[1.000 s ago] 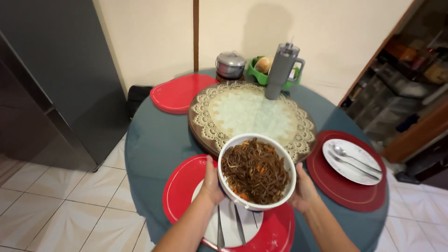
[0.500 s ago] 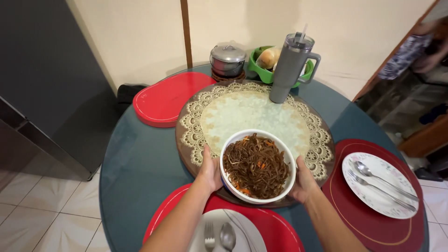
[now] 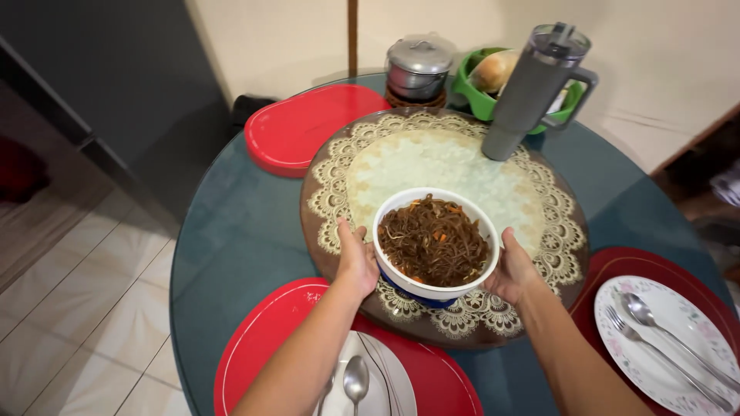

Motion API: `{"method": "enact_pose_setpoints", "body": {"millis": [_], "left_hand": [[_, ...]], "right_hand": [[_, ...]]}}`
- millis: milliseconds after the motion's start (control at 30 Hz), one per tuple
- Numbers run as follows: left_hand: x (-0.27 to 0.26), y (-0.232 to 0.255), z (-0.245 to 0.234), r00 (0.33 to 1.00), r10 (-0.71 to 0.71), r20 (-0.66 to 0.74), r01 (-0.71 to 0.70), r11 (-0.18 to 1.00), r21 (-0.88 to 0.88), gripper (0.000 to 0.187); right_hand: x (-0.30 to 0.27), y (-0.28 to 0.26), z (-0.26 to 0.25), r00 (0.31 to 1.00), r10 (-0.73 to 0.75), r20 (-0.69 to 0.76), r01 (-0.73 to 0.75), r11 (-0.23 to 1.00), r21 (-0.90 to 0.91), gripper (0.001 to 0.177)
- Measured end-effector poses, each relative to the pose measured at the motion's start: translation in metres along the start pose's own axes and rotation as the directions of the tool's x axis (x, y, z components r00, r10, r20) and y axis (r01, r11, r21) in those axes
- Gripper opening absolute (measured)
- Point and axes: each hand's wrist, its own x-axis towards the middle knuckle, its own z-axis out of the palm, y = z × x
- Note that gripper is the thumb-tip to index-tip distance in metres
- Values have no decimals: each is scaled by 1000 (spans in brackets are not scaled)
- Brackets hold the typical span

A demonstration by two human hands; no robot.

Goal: Setting a dining table with placemats, plates, and cutlery, then serving a bowl of noodles.

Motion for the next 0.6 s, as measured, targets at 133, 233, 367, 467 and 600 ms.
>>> {"method": "enact_pose_setpoints", "body": {"millis": [133, 233, 367, 467, 600], "left_hand": [[-12, -1, 6, 999, 41, -27, -41, 999, -7, 111], [-23, 5, 17, 998, 42, -54, -40, 998, 39, 109], [-11, -4, 10, 998, 9, -67, -7, 1000, 30, 111], [-7, -12, 4, 999, 2, -41, -2, 1000, -7, 120], [-1, -18, -2, 996, 59, -69, -62, 997, -49, 112]], "right_hand": [[3, -5, -2, 996, 74, -53, -76, 997, -32, 87], [17, -4, -11, 997, 79, -1, -79, 997, 10, 89], [28, -2, -14, 997, 75, -14, -75, 997, 31, 91], [35, 2, -14, 998, 61, 19, -62, 997, 55, 93], [34, 3, -9, 998, 54, 9, -55, 997, 56, 96]]}}
